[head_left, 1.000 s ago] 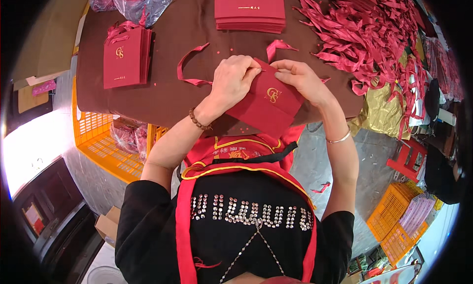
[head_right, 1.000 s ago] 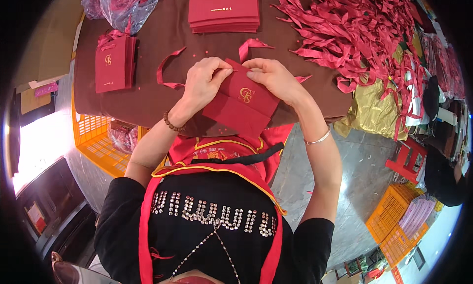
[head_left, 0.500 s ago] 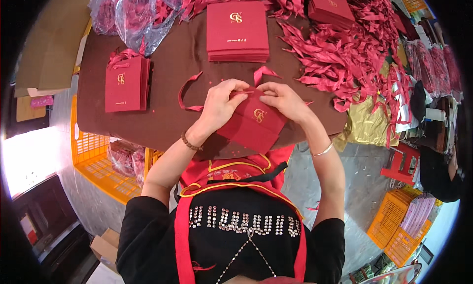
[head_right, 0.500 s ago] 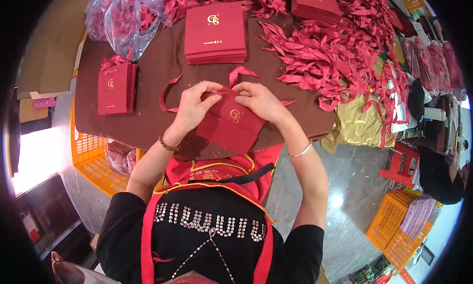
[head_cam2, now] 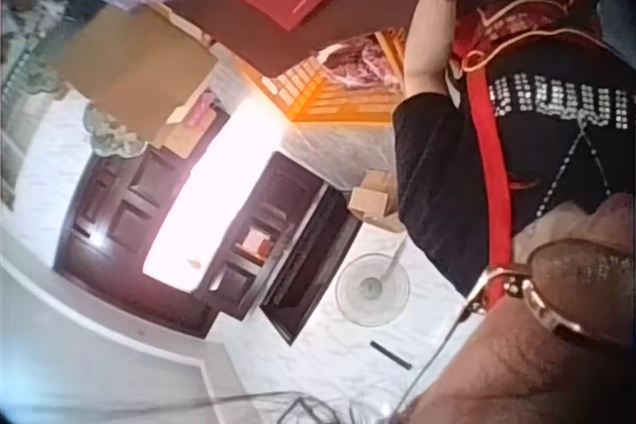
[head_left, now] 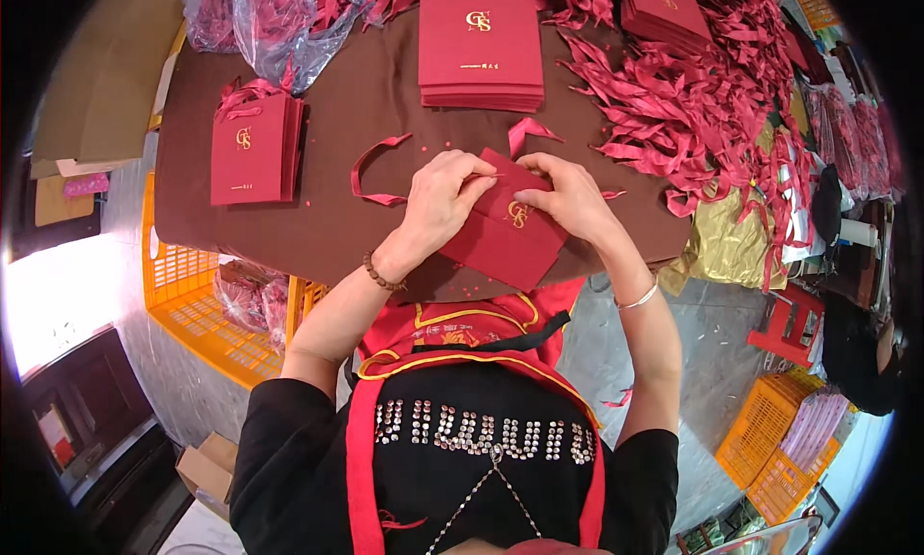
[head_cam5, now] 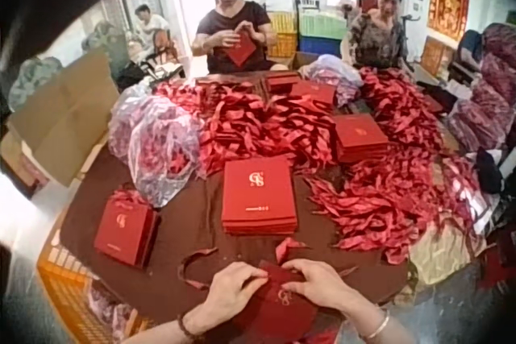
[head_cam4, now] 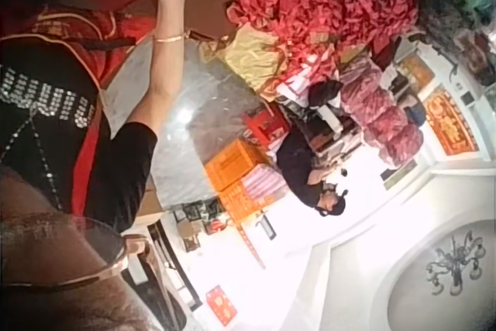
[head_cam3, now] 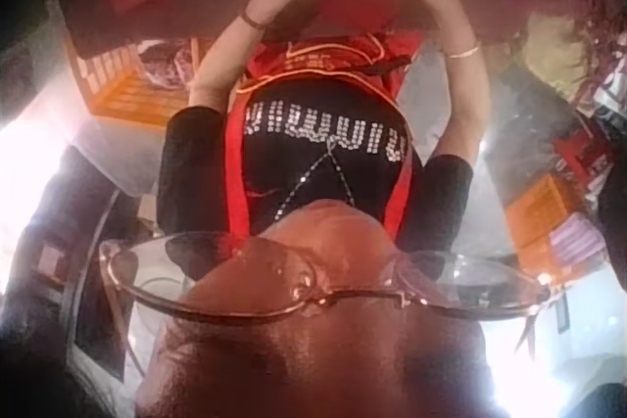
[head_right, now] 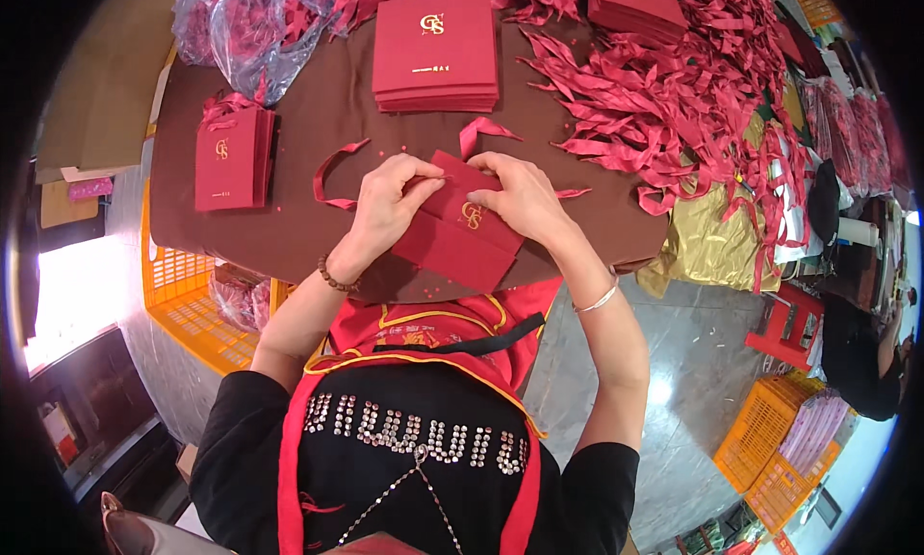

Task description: Folding and assembling small red gift bags with ribbon handles.

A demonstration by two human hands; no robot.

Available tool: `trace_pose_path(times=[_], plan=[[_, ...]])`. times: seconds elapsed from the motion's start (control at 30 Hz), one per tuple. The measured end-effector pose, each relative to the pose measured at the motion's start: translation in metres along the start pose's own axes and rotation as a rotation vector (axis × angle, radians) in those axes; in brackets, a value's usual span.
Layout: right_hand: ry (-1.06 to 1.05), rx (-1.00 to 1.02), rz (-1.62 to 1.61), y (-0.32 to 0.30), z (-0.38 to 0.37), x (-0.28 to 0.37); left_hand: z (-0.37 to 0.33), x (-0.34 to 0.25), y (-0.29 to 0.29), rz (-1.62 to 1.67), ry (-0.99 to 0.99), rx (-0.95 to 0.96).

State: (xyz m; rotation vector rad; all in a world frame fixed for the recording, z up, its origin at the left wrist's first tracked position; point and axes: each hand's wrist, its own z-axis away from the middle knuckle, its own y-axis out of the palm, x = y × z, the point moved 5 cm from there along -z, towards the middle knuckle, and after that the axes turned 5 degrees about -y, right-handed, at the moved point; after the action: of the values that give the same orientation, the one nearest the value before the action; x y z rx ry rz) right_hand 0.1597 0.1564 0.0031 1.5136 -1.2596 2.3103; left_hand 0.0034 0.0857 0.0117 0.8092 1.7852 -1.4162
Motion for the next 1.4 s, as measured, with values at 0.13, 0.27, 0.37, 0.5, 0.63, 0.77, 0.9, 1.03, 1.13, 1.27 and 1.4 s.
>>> trace_pose_path(times=[0.13, 0.27, 0.37, 0.5, 0.63, 0.77, 0.9, 1.03, 1.13, 1.27, 1.4], plan=[[-0.080, -0.034, -0.040, -0.001, -0.001, 0.004, -0.001, -0.002, 0.000, -0.020, 0.098, -0.055], [-0.084, -0.016, -0.128, -0.002, -0.001, 0.007, -0.001, 0.000, 0.000, -0.015, 0.076, -0.036], [0.064, 0.045, -0.259, 0.000, -0.002, 0.001, -0.003, 0.000, -0.005, -0.024, 0.078, -0.057], [0.018, 0.053, -0.350, 0.003, -0.003, -0.008, -0.004, -0.001, -0.002, -0.046, 0.109, -0.069], [0.107, 0.103, -0.494, 0.006, -0.002, -0.010, -0.005, -0.005, 0.007, -0.089, 0.129, -0.066], [0.187, 0.143, -0.547, 0.010, 0.001, -0.014, -0.003, -0.003, 0.014, -0.094, 0.125, -0.081], [0.138, 0.147, -0.445, 0.008, 0.000, -0.004, -0.004, -0.006, 0.014, -0.110, 0.131, -0.073], [0.160, 0.139, -0.481, 0.010, 0.002, -0.009, -0.005, -0.007, 0.012, -0.191, 0.083, -0.011], [0.182, 0.160, -0.522, 0.012, 0.001, -0.008, -0.004, -0.001, 0.009, -0.176, 0.021, 0.016], [0.157, 0.162, -0.584, 0.014, 0.001, -0.011, -0.004, 0.009, 0.001, -0.086, -0.041, -0.066], [0.182, 0.186, -0.610, 0.012, 0.003, -0.007, -0.001, 0.001, 0.002, -0.077, -0.046, -0.050]])
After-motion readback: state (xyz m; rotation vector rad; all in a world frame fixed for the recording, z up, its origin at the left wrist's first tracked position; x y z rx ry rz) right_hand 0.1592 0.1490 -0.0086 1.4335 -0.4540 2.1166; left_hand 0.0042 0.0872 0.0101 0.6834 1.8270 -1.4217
